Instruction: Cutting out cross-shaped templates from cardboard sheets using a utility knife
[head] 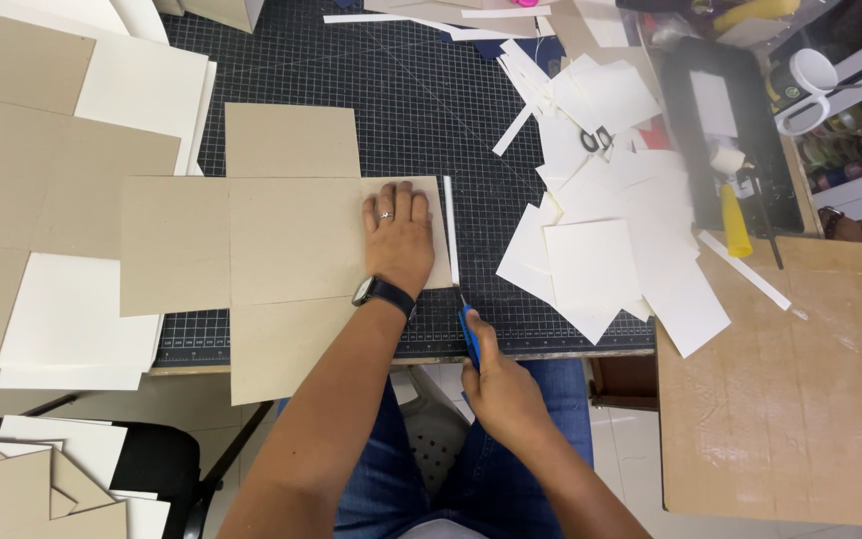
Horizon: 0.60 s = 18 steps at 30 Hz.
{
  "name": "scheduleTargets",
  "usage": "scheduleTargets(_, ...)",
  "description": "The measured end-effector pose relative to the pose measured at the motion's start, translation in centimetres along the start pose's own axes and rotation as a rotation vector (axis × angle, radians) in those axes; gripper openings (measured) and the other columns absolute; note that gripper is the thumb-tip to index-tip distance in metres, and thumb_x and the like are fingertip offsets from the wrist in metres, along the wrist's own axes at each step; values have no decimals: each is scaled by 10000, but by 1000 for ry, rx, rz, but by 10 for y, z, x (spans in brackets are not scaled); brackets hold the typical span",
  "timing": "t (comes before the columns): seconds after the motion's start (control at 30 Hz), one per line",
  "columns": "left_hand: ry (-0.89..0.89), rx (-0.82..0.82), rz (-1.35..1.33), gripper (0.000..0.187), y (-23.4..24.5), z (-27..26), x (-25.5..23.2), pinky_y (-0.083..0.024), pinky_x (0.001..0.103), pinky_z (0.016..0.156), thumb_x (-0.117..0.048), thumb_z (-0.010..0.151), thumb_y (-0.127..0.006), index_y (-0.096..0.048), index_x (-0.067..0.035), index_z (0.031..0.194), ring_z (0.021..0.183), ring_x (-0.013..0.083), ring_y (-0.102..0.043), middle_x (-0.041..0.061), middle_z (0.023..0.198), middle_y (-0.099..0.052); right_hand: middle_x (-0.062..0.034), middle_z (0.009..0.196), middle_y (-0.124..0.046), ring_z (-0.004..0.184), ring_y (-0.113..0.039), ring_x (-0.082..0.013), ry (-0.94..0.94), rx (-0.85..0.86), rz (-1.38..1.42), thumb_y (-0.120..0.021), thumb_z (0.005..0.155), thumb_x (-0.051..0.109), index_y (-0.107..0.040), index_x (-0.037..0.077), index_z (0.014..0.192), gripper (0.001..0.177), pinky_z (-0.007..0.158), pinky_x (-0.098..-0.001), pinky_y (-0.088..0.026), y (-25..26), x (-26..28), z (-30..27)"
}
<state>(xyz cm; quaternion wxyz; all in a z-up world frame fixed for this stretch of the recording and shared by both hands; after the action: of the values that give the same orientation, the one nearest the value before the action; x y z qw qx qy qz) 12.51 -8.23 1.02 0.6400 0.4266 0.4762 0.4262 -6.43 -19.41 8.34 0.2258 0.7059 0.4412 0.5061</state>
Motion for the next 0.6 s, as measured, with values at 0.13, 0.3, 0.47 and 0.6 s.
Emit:
scheduleTargets(0.13, -71, -350, 12, 345, 10, -6, -2, -316, 576, 1171, -246, 1051, -443, -604, -67, 1298, 1341, 362, -476, 126, 1414, -567, -83, 614, -587, 511, -576, -318, -88, -34, -28, -484, 1005, 234, -155, 272, 1626, 704, 506, -466, -407, -21, -30, 7)
scheduleTargets(0.3, -92, -367, -75, 338, 18, -12, 0, -316, 577, 1163, -233, 1017, -490, -618, -61, 1279, 1312, 374, -483, 137, 1391, -577, -143, 811, -673, 592, -616, -418, -14, -131, -108, -495, 989, 261, -156, 245, 1633, 728, 500, -533, -426, -40, -43, 6)
scheduleTargets(0.47, -69, -255, -418, 345, 44, -17, 43, -225, 620, 1188, -353, 1028, -543, -667, -151, 1278, 1381, 392, -404, 171, 1469, -517, -118, 634, -587, 539, -601, -319, -220, 51, 42, -492, 1022, 306, -156, 364, 1614, 683, 535, -456, -407, 12, -10, -10)
scheduleTargets(0.6, 73, -493, -278, 395, 89, -53, 142, -327, 596, 1054, -281, 906, -742, -651, -178, 1276, 1311, 392, -459, 186, 1382, -529, -86, 711, -638, 566, -637, -224, -269, 48, 114, -464, 1055, 320, -81, 333, 1635, 695, 534, -334, -538, 42, -9, 2)
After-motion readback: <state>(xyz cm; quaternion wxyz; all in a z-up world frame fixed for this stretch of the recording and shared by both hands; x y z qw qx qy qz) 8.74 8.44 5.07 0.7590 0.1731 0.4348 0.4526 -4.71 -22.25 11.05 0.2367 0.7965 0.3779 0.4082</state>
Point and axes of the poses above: each hand's wrist, its own z-axis towards the middle knuckle, its own y-axis out of the back of the hand, x = y × z, the point moved 8 cm from there along z, towards the middle knuckle
